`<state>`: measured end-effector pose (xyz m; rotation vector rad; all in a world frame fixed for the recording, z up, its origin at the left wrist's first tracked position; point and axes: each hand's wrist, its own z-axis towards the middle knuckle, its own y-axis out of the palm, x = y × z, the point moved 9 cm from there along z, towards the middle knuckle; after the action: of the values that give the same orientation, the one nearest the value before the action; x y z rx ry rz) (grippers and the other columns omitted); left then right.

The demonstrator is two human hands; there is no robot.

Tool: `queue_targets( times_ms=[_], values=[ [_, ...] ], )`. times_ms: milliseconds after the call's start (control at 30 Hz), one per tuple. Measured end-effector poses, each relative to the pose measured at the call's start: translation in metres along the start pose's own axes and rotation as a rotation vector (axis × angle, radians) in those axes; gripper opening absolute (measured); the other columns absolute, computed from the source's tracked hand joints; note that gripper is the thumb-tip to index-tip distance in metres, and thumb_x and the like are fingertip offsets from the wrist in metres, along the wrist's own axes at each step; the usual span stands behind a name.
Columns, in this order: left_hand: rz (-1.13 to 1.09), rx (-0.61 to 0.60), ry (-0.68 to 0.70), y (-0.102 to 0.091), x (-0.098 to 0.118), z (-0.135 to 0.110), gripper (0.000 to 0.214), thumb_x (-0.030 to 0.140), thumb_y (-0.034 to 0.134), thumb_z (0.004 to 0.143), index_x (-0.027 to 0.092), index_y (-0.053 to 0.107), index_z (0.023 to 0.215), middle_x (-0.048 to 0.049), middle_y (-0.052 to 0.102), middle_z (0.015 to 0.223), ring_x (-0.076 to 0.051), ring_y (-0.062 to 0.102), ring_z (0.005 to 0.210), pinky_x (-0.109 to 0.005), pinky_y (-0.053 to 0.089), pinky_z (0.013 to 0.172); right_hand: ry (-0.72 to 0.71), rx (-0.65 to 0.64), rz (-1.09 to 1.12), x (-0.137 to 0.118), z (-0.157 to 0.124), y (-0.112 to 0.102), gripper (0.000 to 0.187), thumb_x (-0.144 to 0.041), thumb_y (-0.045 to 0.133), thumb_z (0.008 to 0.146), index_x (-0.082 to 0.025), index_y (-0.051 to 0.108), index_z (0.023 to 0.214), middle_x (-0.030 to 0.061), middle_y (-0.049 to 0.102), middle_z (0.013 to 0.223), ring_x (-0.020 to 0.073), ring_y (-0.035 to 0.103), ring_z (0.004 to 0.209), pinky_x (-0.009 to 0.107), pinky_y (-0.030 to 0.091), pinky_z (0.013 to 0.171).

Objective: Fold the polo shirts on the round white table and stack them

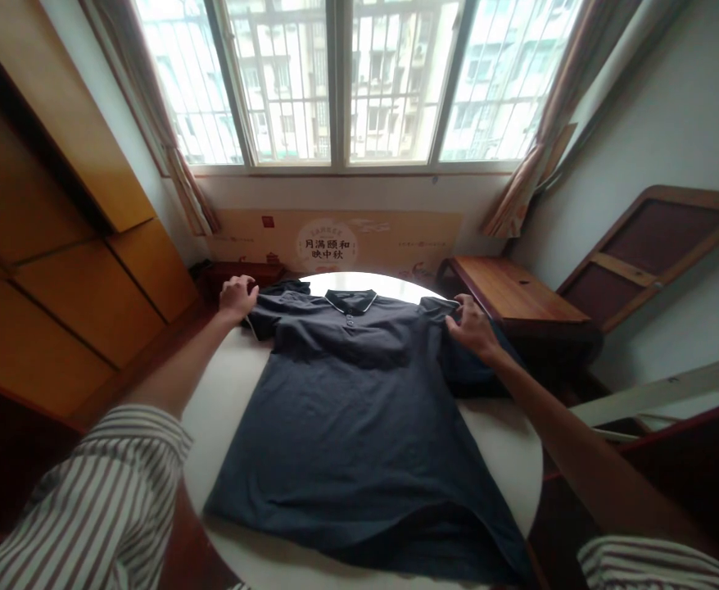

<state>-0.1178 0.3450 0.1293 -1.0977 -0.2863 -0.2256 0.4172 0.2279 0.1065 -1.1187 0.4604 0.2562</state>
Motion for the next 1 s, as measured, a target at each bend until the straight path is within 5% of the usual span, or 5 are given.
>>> queue_targets(
  times_ms=[200, 367, 667, 833, 1000],
  values=[
    [-0.277, -0.557, 0.565, 0.007, 0.082, -0.196, 0.028, 0.039, 0.047, 0.098, 0.02, 0.068, 0.097, -0.0065, 0.067, 0.095, -0.019, 0.063, 0.086, -0.03, 0.049, 0.084, -0.549, -0.414, 0.113, -0.07, -0.171, 0.005, 0.024, -0.037, 0.057, 0.094, -0.021, 0.066, 0.109, 0.0105, 0.066, 0.107, 0.0233, 0.066, 0.095, 0.036, 0.055, 0.086],
    [-0.34, -0.936, 0.682, -0.017, 0.083, -0.335, 0.055, 0.051, 0.08, 0.074, 0.029, 0.062, 0.121, -0.0073, 0.063, 0.118, -0.024, 0.059, 0.105, -0.032, 0.048, 0.092, -0.585, -0.543, 0.08, -0.053, -0.28, 0.002, 0.067, -0.049, 0.081, 0.073, -0.029, 0.058, 0.133, 0.0117, 0.065, 0.123, 0.0315, 0.064, 0.112, 0.045, 0.058, 0.091],
    [-0.19, -0.93, 0.643, -0.027, 0.067, -0.355, 0.042, 0.003, 0.049, 0.085, 0.029, 0.066, 0.114, -0.0046, 0.067, 0.107, -0.02, 0.062, 0.097, -0.028, 0.05, 0.084, -0.583, -0.548, 0.12, -0.048, -0.293, 0.006, 0.029, -0.013, 0.042, 0.095, -0.027, 0.066, 0.102, 0.006, 0.07, 0.092, 0.0224, 0.069, 0.083, 0.039, 0.061, 0.078],
    [-0.173, -0.814, 0.624, -0.027, 0.053, -0.347, 0.044, 0.005, 0.047, 0.085, 0.028, 0.063, 0.12, -0.0072, 0.067, 0.109, -0.022, 0.062, 0.096, -0.031, 0.05, 0.085, -0.575, -0.428, 0.063, -0.036, -0.291, 0.001, 0.042, -0.03, 0.062, 0.09, -0.03, 0.057, 0.131, 0.0105, 0.069, 0.122, 0.0316, 0.067, 0.109, 0.047, 0.059, 0.089],
    [-0.212, -0.907, 0.528, -0.033, 0.046, -0.355, 0.036, 0.005, 0.051, 0.08, 0.03, 0.063, 0.102, 0.0, 0.066, 0.099, -0.017, 0.061, 0.086, -0.025, 0.047, 0.079, -0.498, -0.678, 0.118, -0.045, -0.302, 0.015, 0.029, -0.006, 0.045, 0.084, -0.025, 0.065, 0.093, 0.0068, 0.069, 0.098, 0.0198, 0.068, 0.086, 0.032, 0.058, 0.077]
  ],
)
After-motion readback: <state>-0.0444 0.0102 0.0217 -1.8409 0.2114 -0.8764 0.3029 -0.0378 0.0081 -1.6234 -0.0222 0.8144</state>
